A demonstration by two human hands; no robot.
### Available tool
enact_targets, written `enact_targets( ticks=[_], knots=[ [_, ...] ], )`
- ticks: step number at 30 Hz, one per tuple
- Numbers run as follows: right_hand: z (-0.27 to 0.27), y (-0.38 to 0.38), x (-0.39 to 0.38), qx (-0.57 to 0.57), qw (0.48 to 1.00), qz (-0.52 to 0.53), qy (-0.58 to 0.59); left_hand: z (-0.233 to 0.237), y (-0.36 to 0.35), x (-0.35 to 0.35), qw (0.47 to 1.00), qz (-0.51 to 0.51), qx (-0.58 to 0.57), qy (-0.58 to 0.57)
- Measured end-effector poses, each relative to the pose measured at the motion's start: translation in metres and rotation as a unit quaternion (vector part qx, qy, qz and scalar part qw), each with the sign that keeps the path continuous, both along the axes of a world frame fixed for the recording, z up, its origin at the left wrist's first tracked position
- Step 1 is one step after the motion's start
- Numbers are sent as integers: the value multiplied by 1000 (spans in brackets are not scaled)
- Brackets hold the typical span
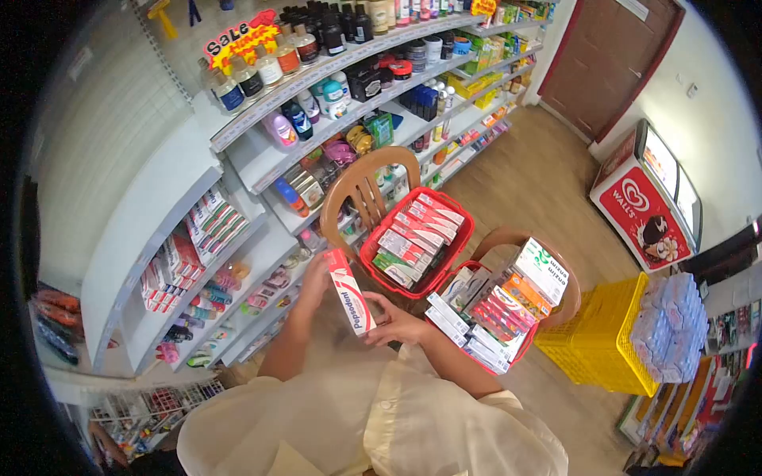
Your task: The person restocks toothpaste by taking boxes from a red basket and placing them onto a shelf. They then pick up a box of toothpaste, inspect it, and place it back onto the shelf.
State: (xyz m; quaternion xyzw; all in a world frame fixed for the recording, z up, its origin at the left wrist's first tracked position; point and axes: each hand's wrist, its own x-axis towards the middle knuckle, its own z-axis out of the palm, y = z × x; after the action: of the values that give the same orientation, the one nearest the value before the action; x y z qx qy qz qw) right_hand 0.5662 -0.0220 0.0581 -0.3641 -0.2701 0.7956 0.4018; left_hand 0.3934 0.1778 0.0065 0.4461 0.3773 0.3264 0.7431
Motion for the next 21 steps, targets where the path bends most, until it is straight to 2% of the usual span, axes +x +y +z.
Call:
enact_targets(
  ticks=[3, 8, 10, 13, 17, 21],
  knots=[
    [11, 6, -10, 8, 1000, 9, -20, 3, 0, -13, 999, -13, -32, -4],
    [15, 9, -25, 15, 998, 44, -48, 15, -16, -34, 1000, 11, -18, -15],
    [24, 11, -35, 10, 998, 57, -24, 33, -25, -50, 999, 13, -4, -34],
    [19, 20, -59, 2, 996, 84, 32, 29, -28, -90, 1000, 18, -12, 1],
    [22, 38, -114, -2, 993, 113, 42, 33, -40, -152, 995, 92, 4, 44],
    [17, 50, -179, 5, 986, 142, 90, 37, -49, -224, 988, 145, 30, 38]
  ],
)
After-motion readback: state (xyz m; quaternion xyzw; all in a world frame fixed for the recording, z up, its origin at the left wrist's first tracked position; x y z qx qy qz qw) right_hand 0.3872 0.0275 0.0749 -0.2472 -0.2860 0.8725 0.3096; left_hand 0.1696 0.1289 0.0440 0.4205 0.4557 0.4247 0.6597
